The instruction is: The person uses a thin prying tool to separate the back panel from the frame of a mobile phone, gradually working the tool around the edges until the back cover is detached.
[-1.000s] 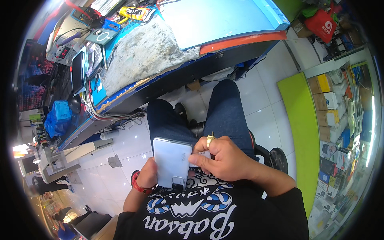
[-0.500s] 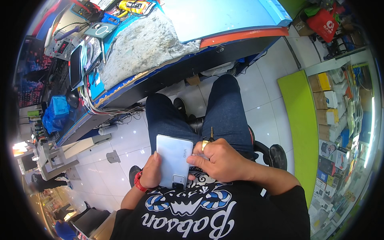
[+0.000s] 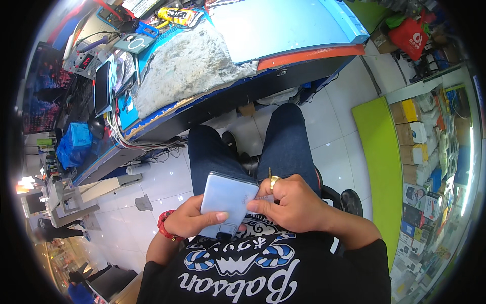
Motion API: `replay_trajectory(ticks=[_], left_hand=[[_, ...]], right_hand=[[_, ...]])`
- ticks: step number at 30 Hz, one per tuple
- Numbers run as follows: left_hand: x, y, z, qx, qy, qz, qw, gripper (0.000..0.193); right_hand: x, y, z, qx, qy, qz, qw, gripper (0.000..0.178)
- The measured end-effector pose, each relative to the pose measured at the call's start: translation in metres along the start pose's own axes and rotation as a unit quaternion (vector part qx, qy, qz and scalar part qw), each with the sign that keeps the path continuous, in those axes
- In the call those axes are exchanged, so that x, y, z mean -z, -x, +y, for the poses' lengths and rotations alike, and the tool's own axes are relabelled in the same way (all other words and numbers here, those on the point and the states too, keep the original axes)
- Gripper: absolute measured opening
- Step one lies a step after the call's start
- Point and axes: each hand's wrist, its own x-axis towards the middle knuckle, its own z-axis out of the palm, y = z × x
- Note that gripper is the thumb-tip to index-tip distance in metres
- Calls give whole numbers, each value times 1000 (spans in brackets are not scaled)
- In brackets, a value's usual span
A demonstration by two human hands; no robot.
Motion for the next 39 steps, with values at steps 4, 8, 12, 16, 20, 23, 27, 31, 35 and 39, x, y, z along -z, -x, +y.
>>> replay_trajectory(ticks=[4, 8, 12, 16, 20, 23, 27, 31, 35, 39], left_hand=[[1, 3, 6, 23, -53, 2, 998, 50], [12, 5, 5, 38, -134, -16, 990, 53], [17, 3, 16, 73, -155, -56, 984, 47], [17, -5, 14, 0, -292, -100, 951, 36], [18, -9, 18, -3, -304, -120, 945, 35], [20, -8, 18, 12, -290, -117, 950, 36], [23, -10, 12, -15, -299, -124, 946, 36], [26, -14, 20, 67, -296, -151, 941, 43], [31, -16, 20, 94, -308, -181, 929, 53], [48, -5, 5, 32, -226, -155, 961, 61]], right_hand=[[9, 3, -5, -31, -12, -11, 999, 25], [18, 4, -7, 23, 49, 5, 999, 21], [29, -1, -17, 60, 118, 7, 991, 16], [31, -8, -21, 109, 160, -42, 980, 14], [25, -13, -14, 83, 84, -38, 992, 16], [18, -10, 1, -8, -201, -24, 979, 15], [-1, -8, 26, 47, -165, -6, 985, 12], [1, -14, 18, 146, 4, 17, 989, 14], [3, -19, 9, 124, 71, -66, 988, 14], [1, -23, 14, 138, 96, -61, 984, 13]])
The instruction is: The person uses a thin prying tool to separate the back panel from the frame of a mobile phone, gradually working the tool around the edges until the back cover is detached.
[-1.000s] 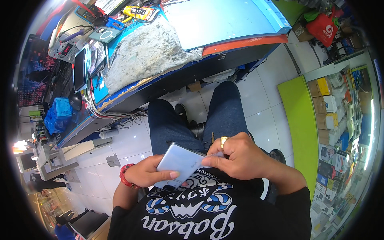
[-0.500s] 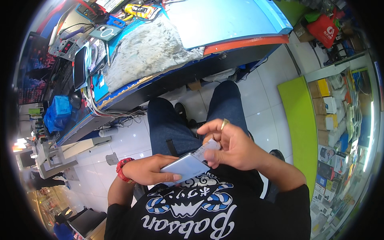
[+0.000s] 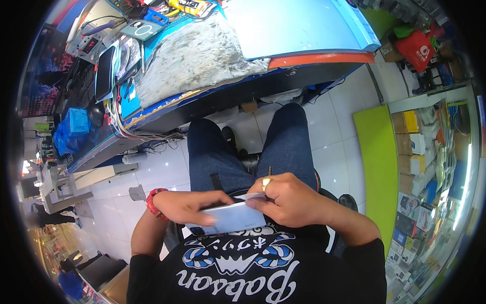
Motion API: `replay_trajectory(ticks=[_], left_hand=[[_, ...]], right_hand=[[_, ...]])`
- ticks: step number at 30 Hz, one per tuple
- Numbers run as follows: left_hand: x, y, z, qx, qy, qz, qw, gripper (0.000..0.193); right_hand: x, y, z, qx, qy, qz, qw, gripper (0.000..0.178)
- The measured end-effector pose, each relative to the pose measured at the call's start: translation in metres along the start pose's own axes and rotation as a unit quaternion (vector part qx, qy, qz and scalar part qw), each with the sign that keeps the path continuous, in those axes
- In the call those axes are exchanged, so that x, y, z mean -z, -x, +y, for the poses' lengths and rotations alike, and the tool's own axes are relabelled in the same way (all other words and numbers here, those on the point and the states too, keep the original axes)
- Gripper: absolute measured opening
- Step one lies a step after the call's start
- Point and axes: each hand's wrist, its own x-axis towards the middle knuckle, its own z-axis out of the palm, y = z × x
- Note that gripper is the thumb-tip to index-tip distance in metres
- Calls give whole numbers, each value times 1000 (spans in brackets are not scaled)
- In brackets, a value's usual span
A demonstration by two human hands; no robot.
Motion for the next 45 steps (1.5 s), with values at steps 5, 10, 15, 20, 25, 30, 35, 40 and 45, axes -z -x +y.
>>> replay_trajectory(ticks=[5, 10, 15, 20, 25, 30, 35, 40, 45], left_hand=[[-25, 33, -45, -137, 381, 250, 880, 52], [-25, 13, -60, -205, 132, 564, 789, 29], [-13, 10, -27, -165, 51, 538, 825, 26], [-14, -17, -29, -202, 66, 529, 821, 28], [-23, -32, -32, -207, 135, 532, 810, 30], [-24, -39, -23, -303, 264, 458, 792, 23], [-22, -50, -15, -292, 259, 470, 792, 20], [-21, -50, -9, -260, 184, 469, 824, 19], [-17, -46, -12, -255, 254, 428, 829, 23]], right_hand=[[-26, 23, 19, -134, -131, 170, 967, 12], [-61, 15, 22, -187, -242, 162, 938, 15], [-61, 16, 29, -111, -49, 89, 989, 21], [-71, 10, 21, -180, -194, 132, 955, 22], [-68, 1, 20, -174, -237, 152, 944, 22], [-61, 11, 17, -129, -233, 119, 956, 22], [-61, 8, 14, -119, -177, 153, 965, 22], [-64, 1, 13, -85, -181, 205, 958, 20], [-62, -4, 14, -85, -188, 225, 952, 18]])
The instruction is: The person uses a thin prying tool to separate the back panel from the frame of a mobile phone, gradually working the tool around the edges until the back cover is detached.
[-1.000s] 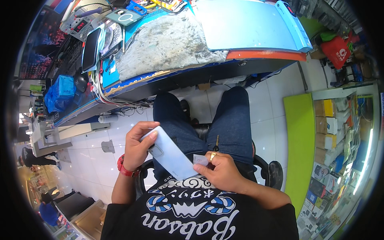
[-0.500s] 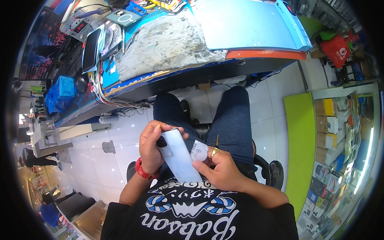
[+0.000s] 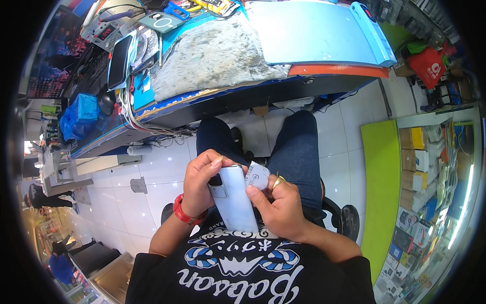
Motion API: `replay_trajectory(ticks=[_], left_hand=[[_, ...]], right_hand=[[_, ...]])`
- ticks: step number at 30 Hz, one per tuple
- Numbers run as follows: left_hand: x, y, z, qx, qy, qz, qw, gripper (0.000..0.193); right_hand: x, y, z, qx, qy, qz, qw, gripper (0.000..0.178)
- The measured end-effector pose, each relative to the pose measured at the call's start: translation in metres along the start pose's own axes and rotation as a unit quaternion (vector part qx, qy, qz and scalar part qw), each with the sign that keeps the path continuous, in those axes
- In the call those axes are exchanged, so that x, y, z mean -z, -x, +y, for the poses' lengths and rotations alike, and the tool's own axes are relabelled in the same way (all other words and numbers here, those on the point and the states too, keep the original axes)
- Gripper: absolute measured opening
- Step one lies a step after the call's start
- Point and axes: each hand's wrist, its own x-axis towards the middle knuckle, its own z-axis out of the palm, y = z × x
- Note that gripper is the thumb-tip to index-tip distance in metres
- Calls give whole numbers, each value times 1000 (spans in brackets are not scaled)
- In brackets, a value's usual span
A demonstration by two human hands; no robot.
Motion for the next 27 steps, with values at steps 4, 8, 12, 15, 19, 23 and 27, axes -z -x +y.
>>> replay_trajectory(ticks=[4, 8, 12, 15, 19, 23, 27], left_hand=[[-4, -1, 2, 34, 82, 1, 996, 22], [-6, 0, -3, -6, -56, 30, 998, 22], [-8, 3, -1, -19, -113, 36, 993, 21], [-8, 5, -3, -28, -127, 37, 991, 20], [-10, 6, 0, -45, -140, 29, 989, 19], [-10, 5, 0, -48, -151, 25, 987, 19], [-10, 8, 0, -37, -169, 26, 985, 19]], right_hand=[[-2, -4, -11, -21, -45, 15, 999, 16], [-1, -9, -23, 2, -3, 19, 1000, 15], [2, -11, -23, 48, 51, 10, 997, 14], [5, -12, -26, 44, 63, -4, 997, 14], [9, -16, -31, 45, 81, -29, 995, 14], [10, -17, -31, 74, 89, -25, 993, 15], [15, -22, -33, 99, 122, -44, 987, 14]])
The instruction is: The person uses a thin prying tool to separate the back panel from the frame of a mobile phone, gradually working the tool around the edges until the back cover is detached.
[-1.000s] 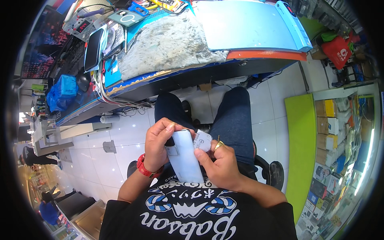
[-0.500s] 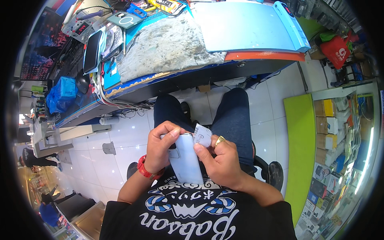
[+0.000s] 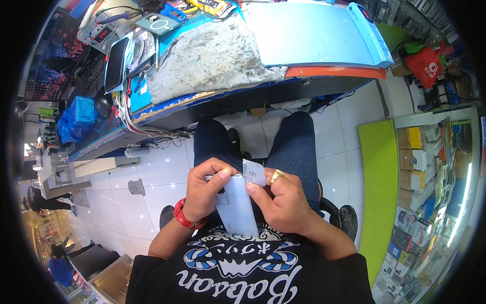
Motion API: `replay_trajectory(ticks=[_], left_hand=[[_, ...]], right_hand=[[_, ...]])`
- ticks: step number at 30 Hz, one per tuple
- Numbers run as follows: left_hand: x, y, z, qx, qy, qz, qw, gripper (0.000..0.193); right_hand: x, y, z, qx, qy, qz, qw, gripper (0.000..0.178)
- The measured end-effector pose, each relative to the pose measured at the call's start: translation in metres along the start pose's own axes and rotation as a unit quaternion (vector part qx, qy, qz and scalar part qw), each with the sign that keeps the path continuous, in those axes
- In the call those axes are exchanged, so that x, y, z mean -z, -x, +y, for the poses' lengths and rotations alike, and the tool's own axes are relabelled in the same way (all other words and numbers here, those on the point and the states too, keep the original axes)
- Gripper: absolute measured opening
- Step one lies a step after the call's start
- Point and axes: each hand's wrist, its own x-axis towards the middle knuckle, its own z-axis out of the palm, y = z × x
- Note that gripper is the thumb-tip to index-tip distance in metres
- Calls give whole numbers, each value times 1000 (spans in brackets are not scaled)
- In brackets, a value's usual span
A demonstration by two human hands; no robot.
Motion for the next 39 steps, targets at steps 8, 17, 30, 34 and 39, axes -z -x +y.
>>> replay_trajectory(ticks=[8, 17, 30, 34, 39], left_hand=[[-3, 0, 6, -3, -29, -17, 999, 18], [-9, 1, -2, 18, -35, -44, 998, 17], [-4, 3, -14, 148, 404, -229, 873, 71], [0, 1, -19, 173, 412, -284, 848, 94], [0, -3, -16, 206, 380, -308, 848, 94]], right_hand=[[7, -7, 3, 21, 26, -31, 999, 13], [44, -34, -17, 53, 181, -210, 959, 19], [58, -53, -32, -27, 154, -266, 951, 18], [53, -28, -19, 17, 106, -159, 981, 11], [58, -27, -27, 49, 124, -160, 978, 6]])
